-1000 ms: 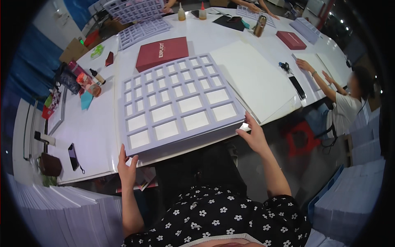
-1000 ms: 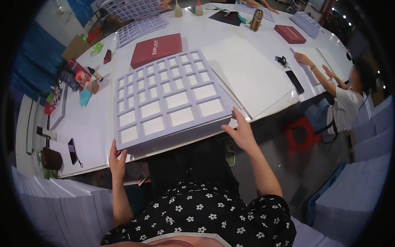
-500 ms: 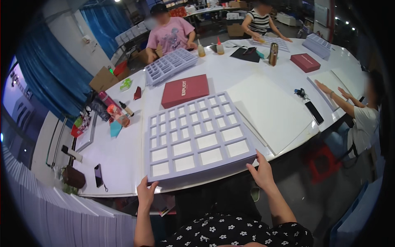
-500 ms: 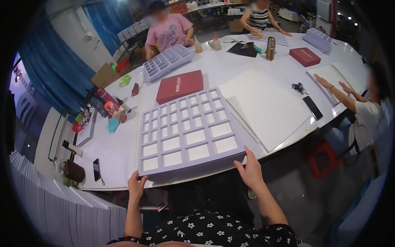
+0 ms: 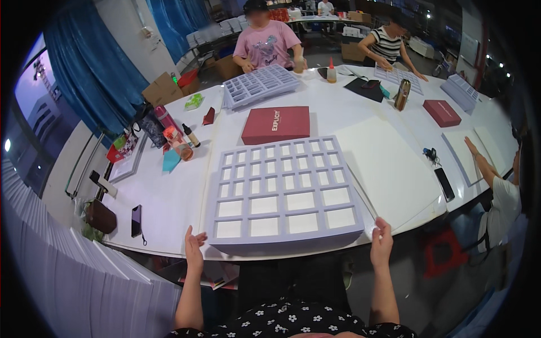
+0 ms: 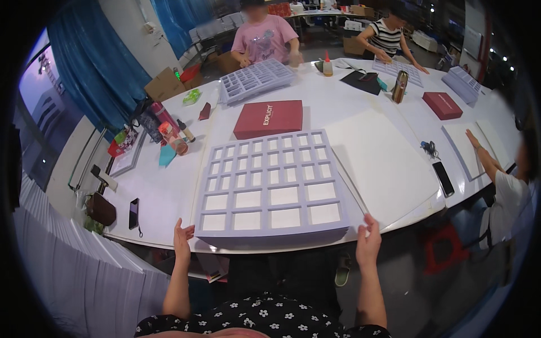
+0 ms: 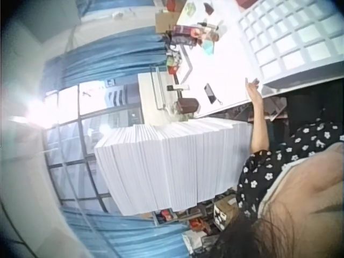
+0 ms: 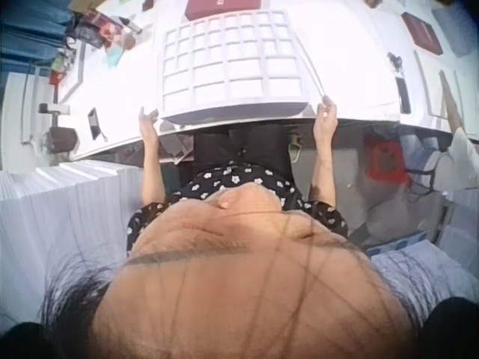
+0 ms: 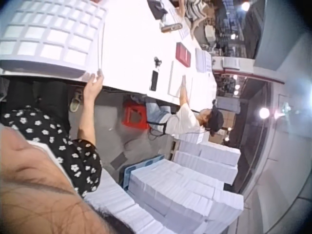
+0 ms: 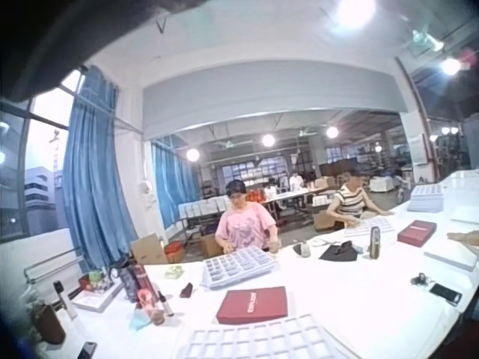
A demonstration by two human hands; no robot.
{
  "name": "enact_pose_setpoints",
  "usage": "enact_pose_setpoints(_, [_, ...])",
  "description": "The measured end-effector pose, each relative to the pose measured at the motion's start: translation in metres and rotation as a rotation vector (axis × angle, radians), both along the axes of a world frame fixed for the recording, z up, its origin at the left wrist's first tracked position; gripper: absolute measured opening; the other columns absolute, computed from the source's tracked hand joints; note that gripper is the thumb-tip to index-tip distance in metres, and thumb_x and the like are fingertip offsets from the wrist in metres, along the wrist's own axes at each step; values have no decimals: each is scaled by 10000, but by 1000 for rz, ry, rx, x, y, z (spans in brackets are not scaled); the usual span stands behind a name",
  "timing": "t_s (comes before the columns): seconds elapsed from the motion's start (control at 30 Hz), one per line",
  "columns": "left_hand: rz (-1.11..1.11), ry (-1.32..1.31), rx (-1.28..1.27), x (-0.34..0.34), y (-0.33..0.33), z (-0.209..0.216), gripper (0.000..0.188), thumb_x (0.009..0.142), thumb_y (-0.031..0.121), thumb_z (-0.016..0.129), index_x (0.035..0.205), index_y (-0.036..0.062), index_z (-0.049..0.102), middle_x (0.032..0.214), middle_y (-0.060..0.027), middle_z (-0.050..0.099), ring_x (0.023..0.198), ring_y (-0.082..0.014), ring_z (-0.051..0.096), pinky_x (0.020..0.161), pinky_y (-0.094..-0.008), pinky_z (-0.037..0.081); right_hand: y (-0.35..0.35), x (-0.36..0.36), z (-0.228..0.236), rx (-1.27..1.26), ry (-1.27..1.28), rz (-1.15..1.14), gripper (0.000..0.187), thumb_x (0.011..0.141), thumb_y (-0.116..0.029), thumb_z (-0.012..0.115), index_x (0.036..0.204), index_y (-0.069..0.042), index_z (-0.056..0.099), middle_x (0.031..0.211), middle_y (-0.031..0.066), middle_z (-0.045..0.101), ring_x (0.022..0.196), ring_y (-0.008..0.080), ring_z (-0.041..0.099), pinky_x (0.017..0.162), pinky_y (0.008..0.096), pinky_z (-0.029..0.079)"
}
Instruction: The person assembles books by placing white paper covers into a purple grid mold on a table. They repeatedly open the covers, align them with the grid, and press them down to secure the shape. The process is repetitive, involving handling multiple covers one by one.
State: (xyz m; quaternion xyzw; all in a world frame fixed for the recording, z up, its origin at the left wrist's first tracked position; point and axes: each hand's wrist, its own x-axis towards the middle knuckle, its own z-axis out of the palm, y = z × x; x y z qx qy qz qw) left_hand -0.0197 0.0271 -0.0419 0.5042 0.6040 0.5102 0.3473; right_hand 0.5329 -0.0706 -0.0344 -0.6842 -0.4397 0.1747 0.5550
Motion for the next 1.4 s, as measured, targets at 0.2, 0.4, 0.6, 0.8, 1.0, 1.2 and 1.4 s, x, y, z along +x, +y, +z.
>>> enact_pose_setpoints(0.2, [214, 958, 21, -36, 19, -51, 584, 951, 283, 591, 1419, -22, 420, 1371, -247, 507, 1325, -376, 444, 1088, -489, 337, 31, 64, -23, -325, -631, -207, 665, 929, -256, 625, 1441, 72, 356, 1488, 278, 379, 1419, 420, 305, 1173, 499, 234])
enact_pose_setpoints(0.4, [340, 1032, 49, -10, 15, -54, 542, 898, 285, 622, 1345, 4, 496, 1361, -201, 528, 1348, -362, 411, 1125, -485, 266, 41, 69, -54, -537, -880, -220, 740, 912, -343, 631, 1449, 79, 348, 1526, 312, 302, 1454, 437, 228, 1193, 534, 178])
enact_pose_setpoints(0.6, [327, 1061, 111, -4, 14, -47, 454, 895, 263, 621, 1264, 7, 553, 1353, -196, 534, 1329, -357, 433, 1101, -484, 292, 40, 66, -42, -598, -1025, -194, 693, 892, -340, 662, 1394, 79, 430, 1440, 322, 425, 1375, 439, 378, 1145, 500, 299])
enact_pose_setpoints(0.8, [328, 1080, 114, 2, 14, -42, 399, 903, 249, 620, 1232, 31, 565, 1349, -176, 538, 1314, -351, 448, 1082, -475, 311, 49, 72, -70, -576, -1269, -252, 442, 915, -262, 625, 1219, 52, 561, 1258, 274, 593, 1178, 383, 576, 899, 450, 508])
enact_pose_setpoints(1.0, [330, 1054, 124, 1, 15, -39, 399, 875, 236, 625, 1204, 15, 580, 1334, -183, 546, 1314, -351, 448, 1091, -479, 307, 50, 70, -64, -561, -1377, -262, 387, 904, -281, 639, 1144, 19, 593, 1201, 235, 623, 1091, 336, 617, 792, 423, 536])
enact_pose_setpoints(1.2, [347, 1063, 122, -1, 11, -37, 384, 890, 241, 617, 1208, 30, 575, 1333, -173, 548, 1300, -351, 462, 1078, -475, 317, 54, 65, -7, -727, -1086, -34, 371, 873, -312, 689, 1065, -2, 620, 1031, 210, 688, 907, 342, 688, 743, 434, 533])
enact_pose_setpoints(1.4, [337, 1015, 118, 3, 16, -40, 388, 879, 233, 615, 1203, 21, 582, 1347, -178, 544, 1310, -353, 453, 1091, -479, 306, 54, 82, 5, -663, -1167, 89, 137, 927, -149, 551, 928, -21, 601, 683, 181, 665, 653, 371, 678, 636, 495, 514])
